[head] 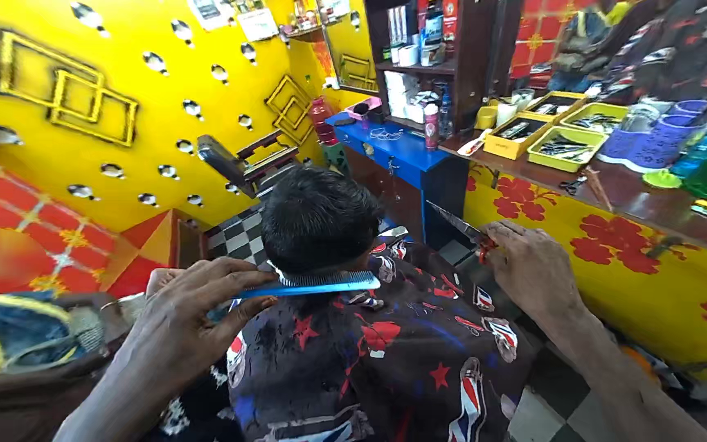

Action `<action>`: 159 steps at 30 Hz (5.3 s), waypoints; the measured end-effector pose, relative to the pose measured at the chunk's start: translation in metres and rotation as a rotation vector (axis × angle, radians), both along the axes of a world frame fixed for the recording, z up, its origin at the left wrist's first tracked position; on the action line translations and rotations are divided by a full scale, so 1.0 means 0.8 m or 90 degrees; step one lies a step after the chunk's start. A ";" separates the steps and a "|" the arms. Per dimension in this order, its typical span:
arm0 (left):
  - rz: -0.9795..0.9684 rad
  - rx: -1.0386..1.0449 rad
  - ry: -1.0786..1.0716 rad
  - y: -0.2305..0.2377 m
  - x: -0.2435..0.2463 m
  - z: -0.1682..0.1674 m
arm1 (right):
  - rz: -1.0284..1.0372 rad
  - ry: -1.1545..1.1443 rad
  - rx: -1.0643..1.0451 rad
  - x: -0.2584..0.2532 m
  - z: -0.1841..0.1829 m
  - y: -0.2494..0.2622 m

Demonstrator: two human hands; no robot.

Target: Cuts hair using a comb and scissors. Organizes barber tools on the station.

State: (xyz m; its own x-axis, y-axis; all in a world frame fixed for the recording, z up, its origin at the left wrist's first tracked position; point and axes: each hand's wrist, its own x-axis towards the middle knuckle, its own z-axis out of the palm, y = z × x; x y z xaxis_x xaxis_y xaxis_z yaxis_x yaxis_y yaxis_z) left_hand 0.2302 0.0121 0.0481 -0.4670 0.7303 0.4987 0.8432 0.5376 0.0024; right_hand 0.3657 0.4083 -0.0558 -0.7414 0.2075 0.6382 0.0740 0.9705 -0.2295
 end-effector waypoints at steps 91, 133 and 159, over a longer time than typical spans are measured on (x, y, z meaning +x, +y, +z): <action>0.215 0.103 0.198 0.119 0.058 0.048 | 0.339 0.078 -0.127 -0.157 -0.062 0.009; 0.085 0.051 0.241 0.098 0.032 0.049 | 0.281 -0.033 0.077 -0.109 0.032 -0.014; 0.509 0.203 0.014 0.212 0.091 0.022 | 0.356 -0.164 -0.414 -0.043 -0.119 0.200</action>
State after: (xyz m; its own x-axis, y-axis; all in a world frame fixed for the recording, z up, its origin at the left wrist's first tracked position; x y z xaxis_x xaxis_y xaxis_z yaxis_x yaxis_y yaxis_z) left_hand 0.3033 0.1818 0.0658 -0.7693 0.0097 0.6388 0.2132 0.9464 0.2425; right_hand 0.3313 0.5684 -0.1511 -0.9468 0.0349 0.3200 -0.2458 0.5635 -0.7887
